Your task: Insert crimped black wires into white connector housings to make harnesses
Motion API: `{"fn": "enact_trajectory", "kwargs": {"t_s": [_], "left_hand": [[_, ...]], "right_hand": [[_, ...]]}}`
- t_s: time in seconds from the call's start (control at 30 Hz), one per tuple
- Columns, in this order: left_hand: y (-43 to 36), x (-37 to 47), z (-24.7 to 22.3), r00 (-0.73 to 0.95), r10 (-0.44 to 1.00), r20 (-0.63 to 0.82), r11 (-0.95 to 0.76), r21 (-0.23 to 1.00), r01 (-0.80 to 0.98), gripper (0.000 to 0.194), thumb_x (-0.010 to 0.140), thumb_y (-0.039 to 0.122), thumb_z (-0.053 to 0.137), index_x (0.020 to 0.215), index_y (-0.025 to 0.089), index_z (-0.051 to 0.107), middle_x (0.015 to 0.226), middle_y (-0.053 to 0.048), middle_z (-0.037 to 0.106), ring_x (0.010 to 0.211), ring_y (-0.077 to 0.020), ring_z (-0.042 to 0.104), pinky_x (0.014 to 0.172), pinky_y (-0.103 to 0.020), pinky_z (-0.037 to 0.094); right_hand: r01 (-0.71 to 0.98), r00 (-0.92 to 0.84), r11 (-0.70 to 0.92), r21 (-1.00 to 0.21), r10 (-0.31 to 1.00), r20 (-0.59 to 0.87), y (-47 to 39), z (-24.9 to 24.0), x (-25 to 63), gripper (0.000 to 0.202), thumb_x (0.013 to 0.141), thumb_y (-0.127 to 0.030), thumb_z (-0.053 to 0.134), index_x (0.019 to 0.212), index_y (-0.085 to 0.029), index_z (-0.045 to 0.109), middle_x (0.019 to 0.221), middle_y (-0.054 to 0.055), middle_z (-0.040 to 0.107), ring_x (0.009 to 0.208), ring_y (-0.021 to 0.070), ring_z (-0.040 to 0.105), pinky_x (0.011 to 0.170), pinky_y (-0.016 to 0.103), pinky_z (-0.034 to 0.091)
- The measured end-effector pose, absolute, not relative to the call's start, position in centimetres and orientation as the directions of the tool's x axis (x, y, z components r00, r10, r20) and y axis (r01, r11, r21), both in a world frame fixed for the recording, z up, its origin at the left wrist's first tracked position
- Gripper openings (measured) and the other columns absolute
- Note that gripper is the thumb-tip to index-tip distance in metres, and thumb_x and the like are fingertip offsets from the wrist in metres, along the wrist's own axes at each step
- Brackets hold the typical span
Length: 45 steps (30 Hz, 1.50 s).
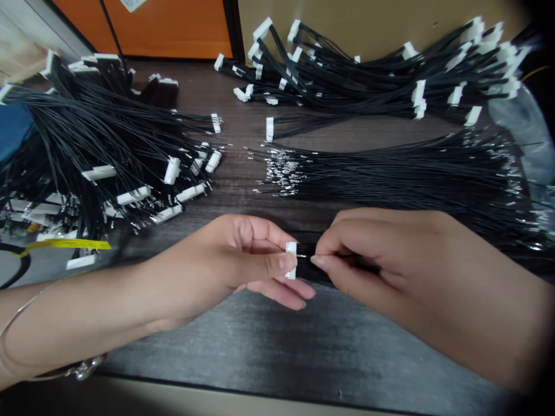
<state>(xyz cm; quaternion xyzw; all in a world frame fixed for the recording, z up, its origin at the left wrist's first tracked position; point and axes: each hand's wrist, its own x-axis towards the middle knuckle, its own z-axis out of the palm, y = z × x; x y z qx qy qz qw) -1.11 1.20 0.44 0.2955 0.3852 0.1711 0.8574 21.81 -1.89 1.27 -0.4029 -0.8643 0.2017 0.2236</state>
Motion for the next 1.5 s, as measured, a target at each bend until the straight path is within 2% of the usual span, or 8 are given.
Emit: {"fn": "enact_trajectory", "kwargs": {"t_s": [0.27, 0.63, 0.8, 0.9, 1.03, 1.13, 1.27, 1.5], "left_hand": [[1.2, -1.1, 0.2, 0.624, 0.53, -0.575, 0.761, 0.646, -0.051, 0.017, 0.097, 0.002, 0.08, 0.085, 0.012, 0.086, 0.078, -0.004, 0.086, 0.08, -0.0173, 0.087, 0.073, -0.022, 0.073], [0.8, -0.6, 0.7, 0.578, 0.56, -0.594, 0.733, 0.68, -0.012, 0.024, 0.099, -0.003, 0.072, 0.083, 0.011, 0.084, 0.076, -0.005, 0.088, 0.074, -0.0133, 0.084, 0.073, -0.022, 0.072], [0.6, -0.4, 0.1, 0.571, 0.584, -0.578, 0.708, 0.706, -0.01, 0.02, 0.096, 0.0, 0.076, 0.082, 0.012, 0.082, 0.076, -0.003, 0.087, 0.073, -0.013, 0.084, 0.075, -0.022, 0.072], [0.4, -0.4, -0.1, 0.571, 0.577, -0.584, 0.718, 0.696, -0.014, 0.018, 0.095, 0.003, 0.08, 0.08, 0.013, 0.081, 0.071, 0.001, 0.083, 0.075, -0.0143, 0.085, 0.074, -0.023, 0.072], [0.5, -0.4, 0.2, 0.574, 0.547, -0.609, 0.732, 0.681, 0.024, 0.019, 0.083, 0.01, 0.094, 0.076, 0.015, 0.078, 0.065, 0.003, 0.078, 0.074, -0.0153, 0.084, 0.071, -0.022, 0.07], [0.6, -0.4, 0.4, 0.587, 0.532, -0.61, 0.734, 0.678, 0.038, 0.02, 0.08, 0.013, 0.097, 0.077, 0.016, 0.078, 0.067, 0.003, 0.079, 0.074, -0.0152, 0.083, 0.071, -0.022, 0.07], [0.8, -0.5, 0.4, 0.587, 0.526, -0.615, 0.738, 0.674, 0.044, 0.017, 0.087, 0.01, 0.09, 0.077, 0.016, 0.078, 0.068, 0.003, 0.079, 0.075, -0.015, 0.083, 0.071, -0.023, 0.07], [0.9, -0.7, 0.2, 0.609, 0.52, -0.599, 0.747, 0.664, 0.015, 0.024, 0.079, 0.022, 0.102, 0.081, 0.015, 0.078, 0.069, 0.003, 0.077, 0.077, -0.0163, 0.082, 0.071, -0.025, 0.069]], "right_hand": [[0.586, -0.548, 0.511, -0.629, 0.821, 0.157, -1.5, 1.5, 21.5, 0.033, 0.084, 0.007, 0.069, 0.067, -0.02, 0.067, 0.065, -0.01, 0.062, 0.052, 0.0016, 0.05, 0.044, 0.017, 0.035], [0.616, -0.592, 0.615, -0.492, 0.773, 0.226, -2.8, -0.4, 20.8, 0.038, 0.101, 0.001, 0.048, 0.077, -0.016, 0.073, 0.074, 0.0, 0.067, 0.061, 0.0123, 0.062, 0.056, 0.028, 0.046], [0.611, -0.587, 0.592, -0.526, 0.784, 0.201, -2.9, 0.4, 20.8, 0.032, 0.095, 0.006, 0.059, 0.075, -0.016, 0.071, 0.073, -0.002, 0.067, 0.06, 0.0112, 0.063, 0.056, 0.026, 0.047], [0.618, -0.591, 0.568, -0.543, 0.791, 0.154, -1.2, 1.3, 21.9, 0.022, 0.094, -0.004, 0.074, 0.079, -0.02, 0.072, 0.074, -0.004, 0.068, 0.062, 0.0121, 0.064, 0.056, 0.026, 0.048], [0.72, -0.466, 0.548, -0.426, 0.837, 0.289, 2.8, 0.9, 23.8, 0.008, 0.098, -0.018, 0.074, 0.103, -0.025, 0.075, 0.099, 0.004, 0.075, 0.086, 0.0225, 0.07, 0.079, 0.038, 0.06], [0.748, -0.439, 0.53, -0.4, 0.847, 0.301, 4.8, -0.2, 24.5, 0.013, 0.102, -0.018, 0.067, 0.099, -0.028, 0.074, 0.109, 0.008, 0.077, 0.101, 0.0289, 0.071, 0.095, 0.049, 0.06], [0.737, -0.418, 0.508, -0.446, 0.861, 0.29, 4.6, -0.6, 24.4, 0.02, 0.103, -0.018, 0.065, 0.089, -0.03, 0.072, 0.102, 0.004, 0.079, 0.096, 0.0264, 0.072, 0.093, 0.048, 0.06], [0.734, -0.384, 0.487, -0.473, 0.872, 0.303, 3.7, 0.2, 24.5, 0.019, 0.102, -0.015, 0.064, 0.089, -0.027, 0.068, 0.099, 0.005, 0.078, 0.093, 0.0239, 0.073, 0.086, 0.042, 0.06]]}}
